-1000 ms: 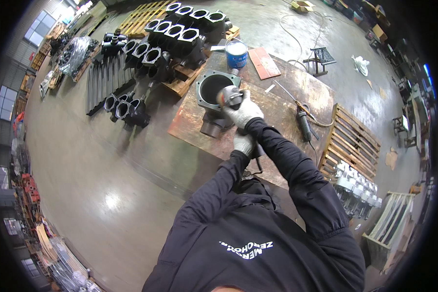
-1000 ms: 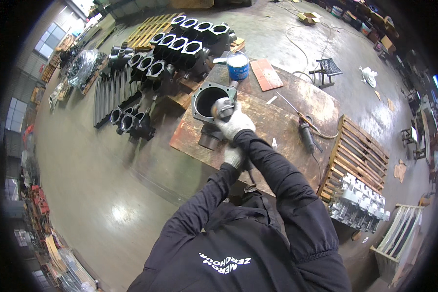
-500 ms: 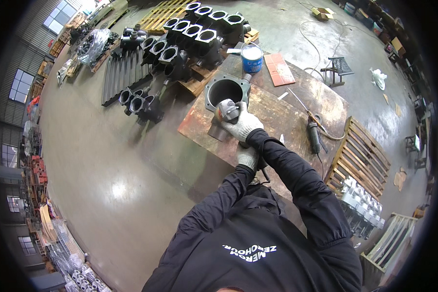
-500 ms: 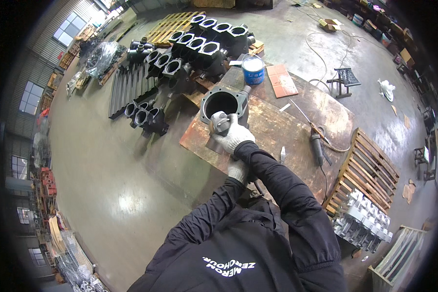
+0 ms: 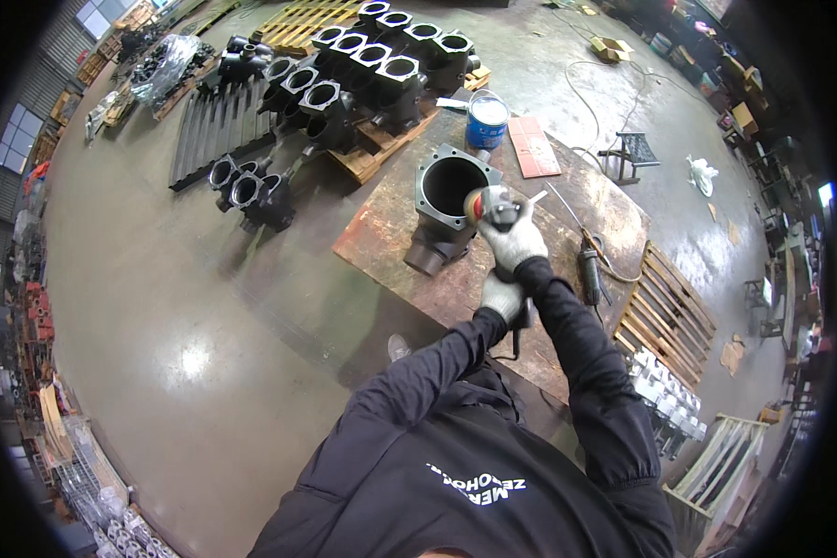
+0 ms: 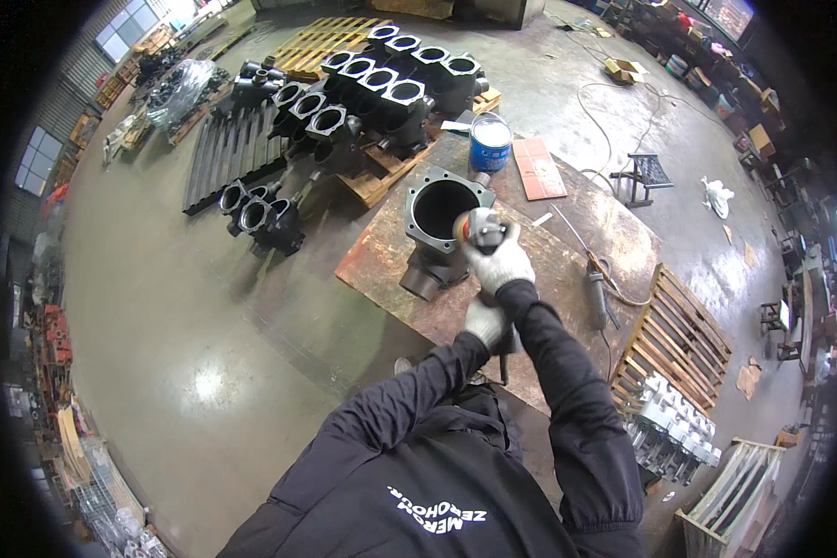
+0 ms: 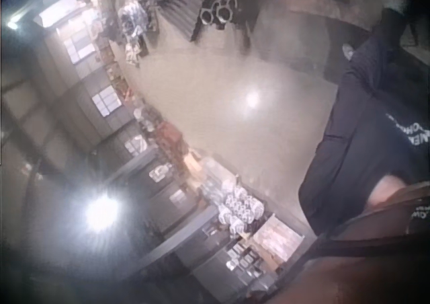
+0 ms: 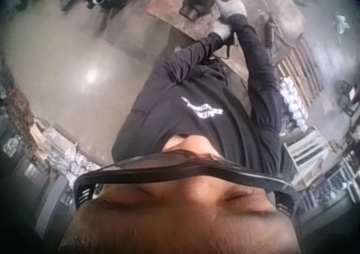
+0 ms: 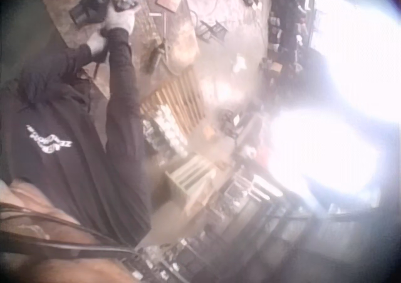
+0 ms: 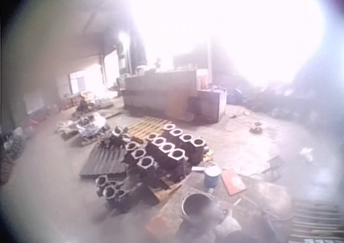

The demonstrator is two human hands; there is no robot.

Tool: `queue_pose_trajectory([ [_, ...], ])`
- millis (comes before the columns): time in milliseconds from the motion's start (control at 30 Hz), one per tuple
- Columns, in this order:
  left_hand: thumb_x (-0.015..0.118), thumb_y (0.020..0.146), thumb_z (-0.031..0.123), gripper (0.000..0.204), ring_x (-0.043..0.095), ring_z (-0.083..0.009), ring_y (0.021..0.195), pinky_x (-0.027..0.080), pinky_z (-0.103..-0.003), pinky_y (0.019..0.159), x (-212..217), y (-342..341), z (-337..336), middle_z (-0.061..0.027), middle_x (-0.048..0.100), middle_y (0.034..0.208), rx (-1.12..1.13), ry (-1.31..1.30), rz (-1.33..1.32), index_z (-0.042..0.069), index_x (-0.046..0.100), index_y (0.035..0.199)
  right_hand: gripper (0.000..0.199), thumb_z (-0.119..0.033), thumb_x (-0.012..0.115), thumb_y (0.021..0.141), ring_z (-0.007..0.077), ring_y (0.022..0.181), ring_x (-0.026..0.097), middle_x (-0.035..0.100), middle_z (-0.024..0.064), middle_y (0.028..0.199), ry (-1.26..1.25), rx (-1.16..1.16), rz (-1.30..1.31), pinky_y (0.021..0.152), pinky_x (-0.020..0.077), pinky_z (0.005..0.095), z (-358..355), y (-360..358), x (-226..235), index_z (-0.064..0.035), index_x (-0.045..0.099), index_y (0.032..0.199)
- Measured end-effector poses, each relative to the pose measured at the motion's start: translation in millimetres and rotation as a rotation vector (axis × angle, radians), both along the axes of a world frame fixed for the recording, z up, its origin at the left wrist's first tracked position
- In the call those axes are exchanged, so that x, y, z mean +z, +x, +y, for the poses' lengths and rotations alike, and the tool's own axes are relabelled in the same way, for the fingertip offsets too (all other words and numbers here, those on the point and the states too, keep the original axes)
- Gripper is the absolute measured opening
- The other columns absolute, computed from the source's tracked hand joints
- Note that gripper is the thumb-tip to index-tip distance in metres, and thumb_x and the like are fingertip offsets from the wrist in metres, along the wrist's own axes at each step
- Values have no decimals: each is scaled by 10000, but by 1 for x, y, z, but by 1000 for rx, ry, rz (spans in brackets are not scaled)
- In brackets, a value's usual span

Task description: The person picks up a metal exhaust manifold from a pallet, places it on a workbench, and uses an angle grinder to smooth the interior and exterior surfaces. The person repositions the part multiple times to access different areas while grinding.

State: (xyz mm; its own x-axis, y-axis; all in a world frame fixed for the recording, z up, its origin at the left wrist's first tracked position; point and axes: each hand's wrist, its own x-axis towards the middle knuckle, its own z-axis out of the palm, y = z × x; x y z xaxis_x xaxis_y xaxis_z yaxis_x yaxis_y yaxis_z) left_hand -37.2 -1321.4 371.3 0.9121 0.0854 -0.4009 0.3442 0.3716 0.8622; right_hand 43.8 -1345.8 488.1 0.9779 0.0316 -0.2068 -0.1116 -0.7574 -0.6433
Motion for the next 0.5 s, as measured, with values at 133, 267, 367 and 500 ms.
queue_pose_trajectory([
  [133, 724, 901, 216, 392, 670, -211, 1007, 538, -362, 871, -14, -35, 40, -101, 715, 1115, -94, 456, -139, -8, 586, 1190, 919, -555, 781, 791, 443, 1091, 677, 677, 297, 1172, -30, 28, 36, 931, 530, 488, 45, -32, 1, -64, 329, 1422],
  [267, 711, 913, 212, 386, 673, -201, 962, 531, -356, 834, -26, -19, 69, -90, 716, 1099, 21, -201, -232, -2, 598, 1214, 979, -597, 765, 778, 447, 1094, 672, 677, 301, 1169, -116, 0, 31, 935, 529, 484, 82, -23, 3, -58, 308, 1456],
  [367, 720, 897, 198, 367, 664, -194, 909, 531, -351, 797, -12, -5, 64, -68, 706, 1056, -123, -231, 0, 25, 605, 1199, 998, -621, 765, 776, 441, 1115, 668, 670, 302, 1189, -191, -78, 14, 952, 526, 474, 77, -17, 9, -40, 310, 1449],
  [500, 783, 838, 212, 446, 658, -191, 822, 532, -361, 704, 23, -10, 45, -81, 696, 1011, -171, -367, 98, 29, 602, 1202, 1041, -590, 772, 772, 423, 1135, 669, 656, 302, 1232, -250, -133, 4, 966, 528, 457, 52, -15, 17, 4, 283, 1474],
])
